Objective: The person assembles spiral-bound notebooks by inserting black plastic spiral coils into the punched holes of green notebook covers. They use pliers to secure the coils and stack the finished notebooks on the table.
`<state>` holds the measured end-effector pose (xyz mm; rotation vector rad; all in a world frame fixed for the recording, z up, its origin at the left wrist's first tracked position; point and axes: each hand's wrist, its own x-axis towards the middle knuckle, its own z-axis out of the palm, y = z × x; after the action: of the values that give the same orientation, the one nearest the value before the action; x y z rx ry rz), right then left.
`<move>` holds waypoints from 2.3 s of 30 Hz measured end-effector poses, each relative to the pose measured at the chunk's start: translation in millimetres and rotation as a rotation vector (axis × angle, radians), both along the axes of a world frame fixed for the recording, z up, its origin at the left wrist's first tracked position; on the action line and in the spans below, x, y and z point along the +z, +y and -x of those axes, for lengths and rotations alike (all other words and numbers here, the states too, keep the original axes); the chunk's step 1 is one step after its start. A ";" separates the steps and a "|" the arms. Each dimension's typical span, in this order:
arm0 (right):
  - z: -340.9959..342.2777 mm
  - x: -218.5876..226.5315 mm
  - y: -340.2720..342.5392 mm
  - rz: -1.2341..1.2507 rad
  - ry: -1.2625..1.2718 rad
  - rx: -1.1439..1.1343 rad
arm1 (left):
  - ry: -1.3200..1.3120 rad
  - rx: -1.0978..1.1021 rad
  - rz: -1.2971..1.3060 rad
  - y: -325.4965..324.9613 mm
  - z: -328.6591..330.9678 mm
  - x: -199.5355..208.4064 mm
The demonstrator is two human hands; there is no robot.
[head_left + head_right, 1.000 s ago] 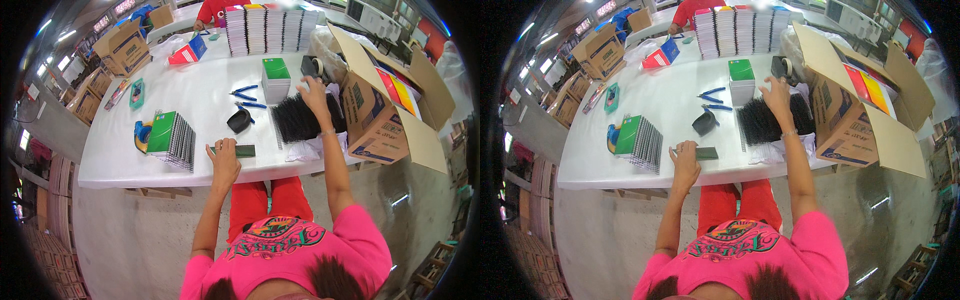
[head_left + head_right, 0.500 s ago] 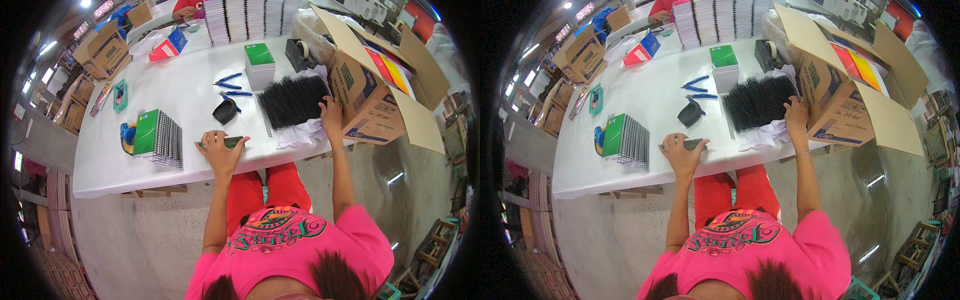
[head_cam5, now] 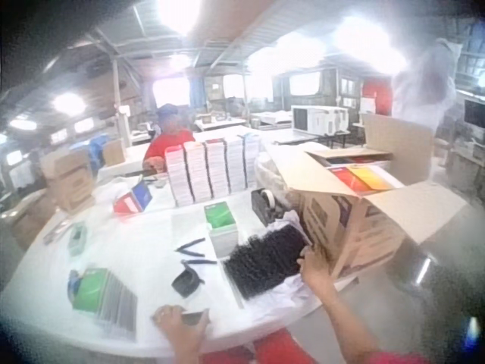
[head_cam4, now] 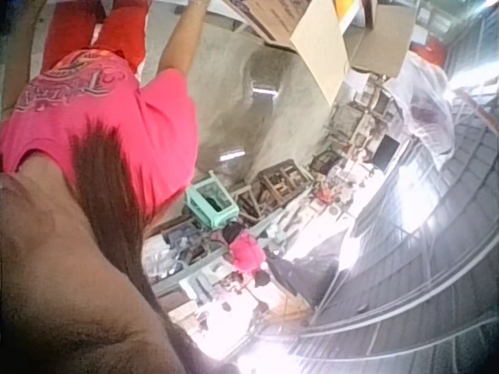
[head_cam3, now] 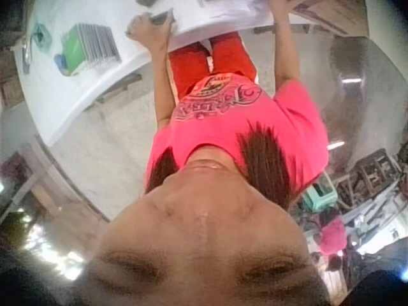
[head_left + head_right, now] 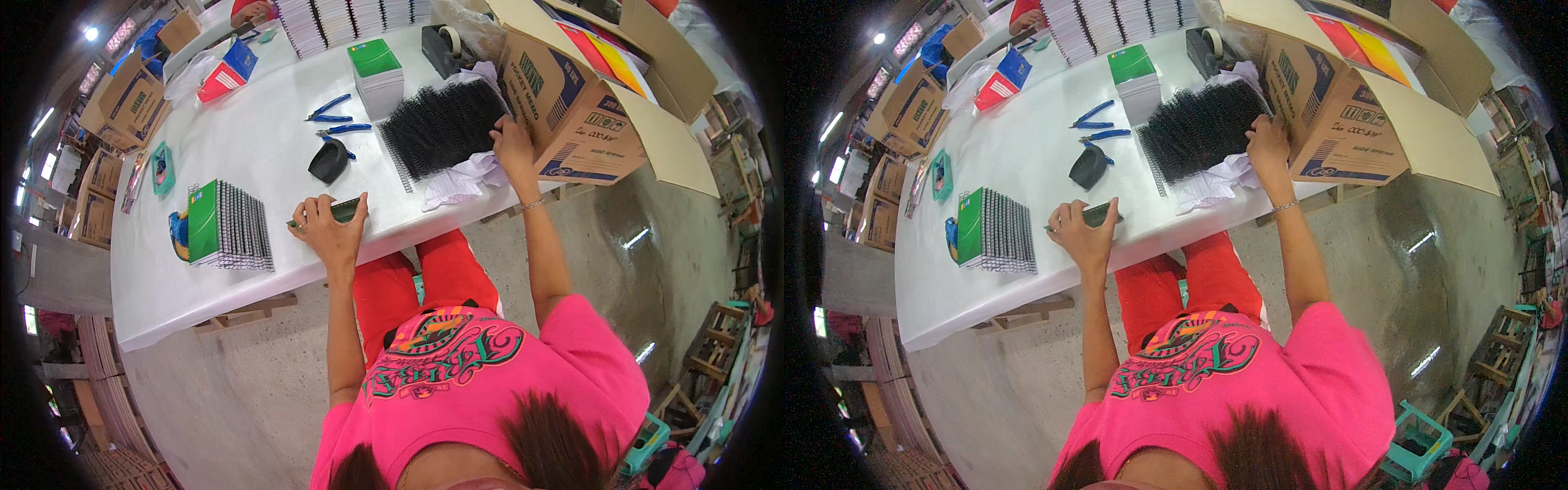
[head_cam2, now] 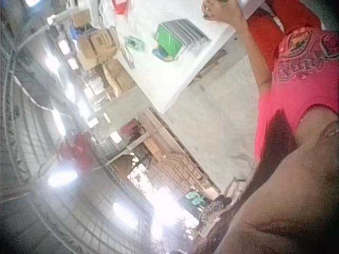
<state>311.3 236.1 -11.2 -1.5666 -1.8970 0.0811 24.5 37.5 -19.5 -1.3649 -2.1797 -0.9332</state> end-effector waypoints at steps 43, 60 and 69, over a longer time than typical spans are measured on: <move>136.6 19.6 -116.3 0.317 0.451 0.983 | -0.274 -0.307 0.002 -13.3 21.1 7.6; 137.5 24.3 -116.6 0.290 0.429 0.974 | -0.291 -0.330 -0.018 -13.7 20.5 9.3; 141.7 23.4 -124.2 0.365 0.500 0.902 | -0.260 -0.325 0.009 -12.7 21.8 7.6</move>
<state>169.5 111.9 12.2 -0.6541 -2.0639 1.1402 2.7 24.7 -11.9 -1.7215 -2.1811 -1.2833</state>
